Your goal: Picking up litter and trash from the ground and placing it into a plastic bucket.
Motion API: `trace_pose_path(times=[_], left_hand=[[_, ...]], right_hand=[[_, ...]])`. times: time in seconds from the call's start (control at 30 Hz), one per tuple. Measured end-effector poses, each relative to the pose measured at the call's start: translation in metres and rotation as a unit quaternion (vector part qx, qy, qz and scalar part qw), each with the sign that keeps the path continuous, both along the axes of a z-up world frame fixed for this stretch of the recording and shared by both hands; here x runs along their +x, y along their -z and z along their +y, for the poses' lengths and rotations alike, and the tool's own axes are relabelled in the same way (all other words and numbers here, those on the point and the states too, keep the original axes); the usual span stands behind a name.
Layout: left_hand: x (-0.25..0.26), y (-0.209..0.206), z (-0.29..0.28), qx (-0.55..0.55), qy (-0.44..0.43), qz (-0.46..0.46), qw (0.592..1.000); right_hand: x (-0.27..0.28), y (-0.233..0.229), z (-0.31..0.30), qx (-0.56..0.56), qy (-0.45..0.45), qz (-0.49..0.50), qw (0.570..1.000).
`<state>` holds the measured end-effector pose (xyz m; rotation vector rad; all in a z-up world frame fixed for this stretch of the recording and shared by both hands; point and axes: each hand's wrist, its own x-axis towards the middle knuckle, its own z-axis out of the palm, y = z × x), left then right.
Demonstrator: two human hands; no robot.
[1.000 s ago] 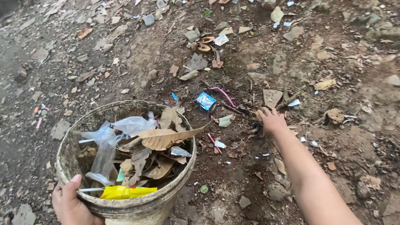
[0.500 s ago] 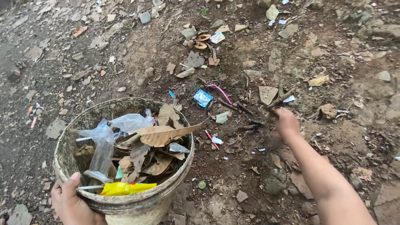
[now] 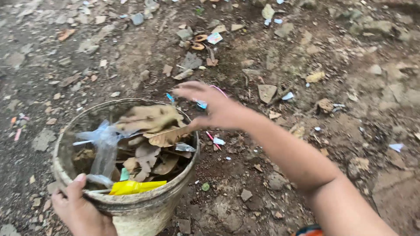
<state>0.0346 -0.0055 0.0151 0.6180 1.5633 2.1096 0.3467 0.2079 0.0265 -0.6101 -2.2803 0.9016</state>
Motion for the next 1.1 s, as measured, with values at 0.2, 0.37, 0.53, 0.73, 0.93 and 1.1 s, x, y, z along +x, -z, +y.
trace_pose_path(times=[0.2,0.37,0.53,0.73,0.93,1.1], left_hand=[[-0.069,0.055,-0.013,0.035,0.000,0.012,0.999],[-0.217,0.182,-0.031,-0.107,-0.113,0.620,0.769],[-0.245,0.204,-0.019,-0.075,-0.110,0.446,0.885],[-0.195,0.164,-0.039,-0.161,-0.131,0.672,0.711],[-0.197,0.167,-0.035,-0.062,-0.103,0.558,0.821],[-0.132,0.105,-0.032,-0.137,-0.169,0.652,0.727]], right_hand=[[0.160,0.221,0.068,0.047,0.306,-0.285,0.907],[0.195,0.240,0.001,-0.225,0.377,-0.503,0.745],[0.161,0.216,-0.052,-0.221,0.336,-0.544,0.737],[0.161,0.329,-0.078,-0.067,0.266,-0.535,0.799],[0.173,0.380,-0.048,-0.041,0.297,-0.391,0.870],[0.149,0.302,0.007,-0.152,0.393,-0.263,0.868]])
